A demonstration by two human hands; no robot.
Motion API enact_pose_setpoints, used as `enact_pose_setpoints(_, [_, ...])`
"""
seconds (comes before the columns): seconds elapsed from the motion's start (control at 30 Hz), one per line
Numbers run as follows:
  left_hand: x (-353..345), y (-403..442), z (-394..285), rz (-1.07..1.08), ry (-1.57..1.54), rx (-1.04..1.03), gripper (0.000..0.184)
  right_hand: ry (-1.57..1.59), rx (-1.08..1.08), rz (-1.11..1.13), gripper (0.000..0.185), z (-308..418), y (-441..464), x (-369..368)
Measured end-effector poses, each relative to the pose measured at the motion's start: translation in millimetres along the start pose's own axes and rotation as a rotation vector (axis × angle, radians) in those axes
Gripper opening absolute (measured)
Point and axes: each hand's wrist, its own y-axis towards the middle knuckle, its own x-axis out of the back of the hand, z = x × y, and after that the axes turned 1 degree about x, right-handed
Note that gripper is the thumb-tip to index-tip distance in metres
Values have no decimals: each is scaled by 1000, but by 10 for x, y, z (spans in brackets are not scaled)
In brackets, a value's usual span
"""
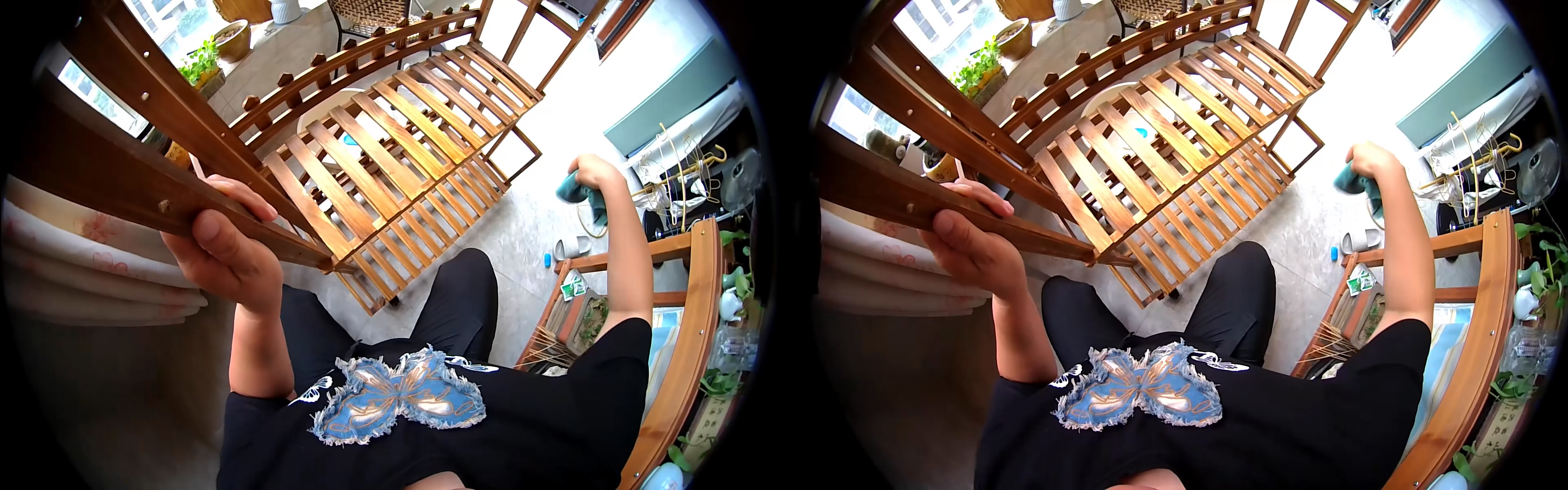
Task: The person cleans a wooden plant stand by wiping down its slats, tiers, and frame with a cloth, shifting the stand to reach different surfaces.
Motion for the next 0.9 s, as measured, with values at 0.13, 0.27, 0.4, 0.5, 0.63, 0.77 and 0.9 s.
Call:
enact_pose_setpoints(0.13, [21,23,39,28,-19,-70,37,201,130,-560,43,328,234,427])
enact_pose_setpoints(0.27, [-3,14,-16,-7,25,-6,47,297,454,-801,38,1586,650,648])
enact_pose_setpoints(0.4, [31,25,20,17,35,-42,41,258,719,-887,34,2727,991,538])
enact_pose_setpoints(0.5, [10,49,-40,15,51,-29,45,-9,743,-698,37,2758,990,238])
enact_pose_setpoints(0.63, [-2,41,-40,6,30,-26,49,-98,716,-382,55,2050,406,52])
enact_pose_setpoints(0.77, [37,63,6,39,43,-66,42,-18,522,-178,57,1062,-473,-323])
enact_pose_setpoints(0.9, [19,35,24,25,-2,-69,41,110,259,215,46,28,-409,-730])
